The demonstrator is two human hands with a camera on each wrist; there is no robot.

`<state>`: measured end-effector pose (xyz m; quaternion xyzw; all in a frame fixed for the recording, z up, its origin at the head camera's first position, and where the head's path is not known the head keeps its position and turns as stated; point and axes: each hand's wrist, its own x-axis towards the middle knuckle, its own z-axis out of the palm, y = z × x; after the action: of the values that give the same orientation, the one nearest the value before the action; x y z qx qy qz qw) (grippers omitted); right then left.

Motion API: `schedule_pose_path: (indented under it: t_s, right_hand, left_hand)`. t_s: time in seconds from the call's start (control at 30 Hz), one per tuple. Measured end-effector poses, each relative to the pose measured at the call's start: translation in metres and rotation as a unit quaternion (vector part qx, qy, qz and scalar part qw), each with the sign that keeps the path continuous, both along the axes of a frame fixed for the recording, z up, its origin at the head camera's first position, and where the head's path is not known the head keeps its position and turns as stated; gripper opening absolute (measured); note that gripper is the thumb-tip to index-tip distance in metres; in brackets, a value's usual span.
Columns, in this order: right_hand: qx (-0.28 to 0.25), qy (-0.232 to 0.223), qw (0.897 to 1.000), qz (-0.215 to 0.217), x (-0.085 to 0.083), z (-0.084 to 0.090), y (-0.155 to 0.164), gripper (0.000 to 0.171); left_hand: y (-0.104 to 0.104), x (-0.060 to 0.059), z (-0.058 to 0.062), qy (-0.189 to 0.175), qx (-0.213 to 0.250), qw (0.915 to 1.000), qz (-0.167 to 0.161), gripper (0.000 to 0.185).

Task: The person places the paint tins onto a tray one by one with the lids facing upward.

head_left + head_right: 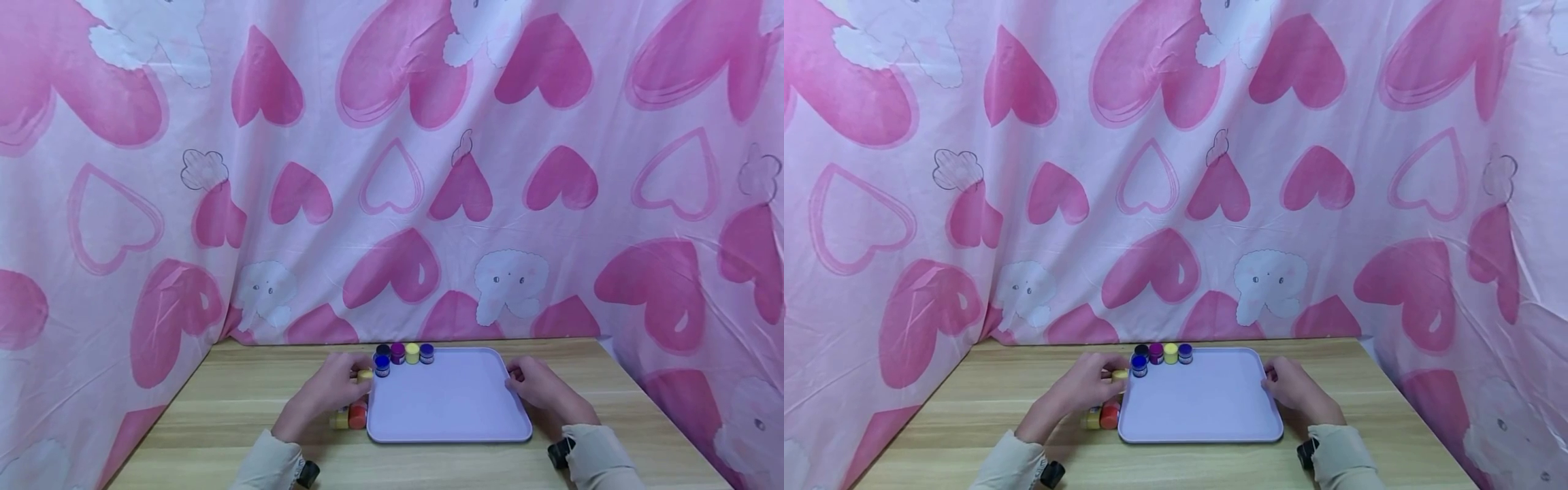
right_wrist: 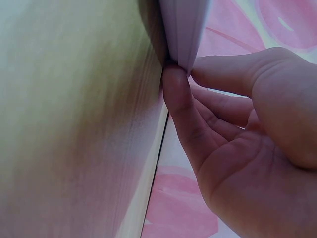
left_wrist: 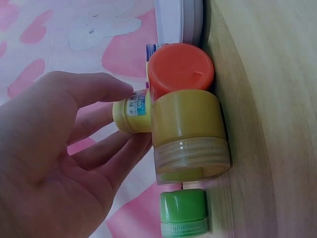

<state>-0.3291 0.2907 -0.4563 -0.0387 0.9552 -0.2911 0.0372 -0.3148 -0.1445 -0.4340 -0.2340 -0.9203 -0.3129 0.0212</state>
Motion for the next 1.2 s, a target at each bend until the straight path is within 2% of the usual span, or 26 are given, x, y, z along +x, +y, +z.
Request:
schedule_pose_path:
  t_s: [0.27,0.5,0.73,1.2]
  right_hand:
    - [0.006,0.0,1.0,-0.002,0.0,0.002,-0.001,0.029]
    - [0.007,-0.008,1.0,-0.004,-0.001,0.002,0.0,0.031]
    - [0.005,-0.006,1.0,-0.006,-0.002,0.001,0.0,0.03]
    - [0.004,-0.015,1.0,-0.014,-0.001,0.002,-0.001,0.031]
  left_hand:
    - [0.003,-0.002,0.0,0.017,0.031,0.9994,-0.008,0.024]
    - [0.009,-0.003,0.002,0.038,0.039,0.9985,0.001,0.024]
    - [0.018,-0.007,0.002,0.077,0.028,0.9966,0.005,0.021]
    - [0.036,-0.018,0.004,0.088,0.042,0.9952,0.009,0.017]
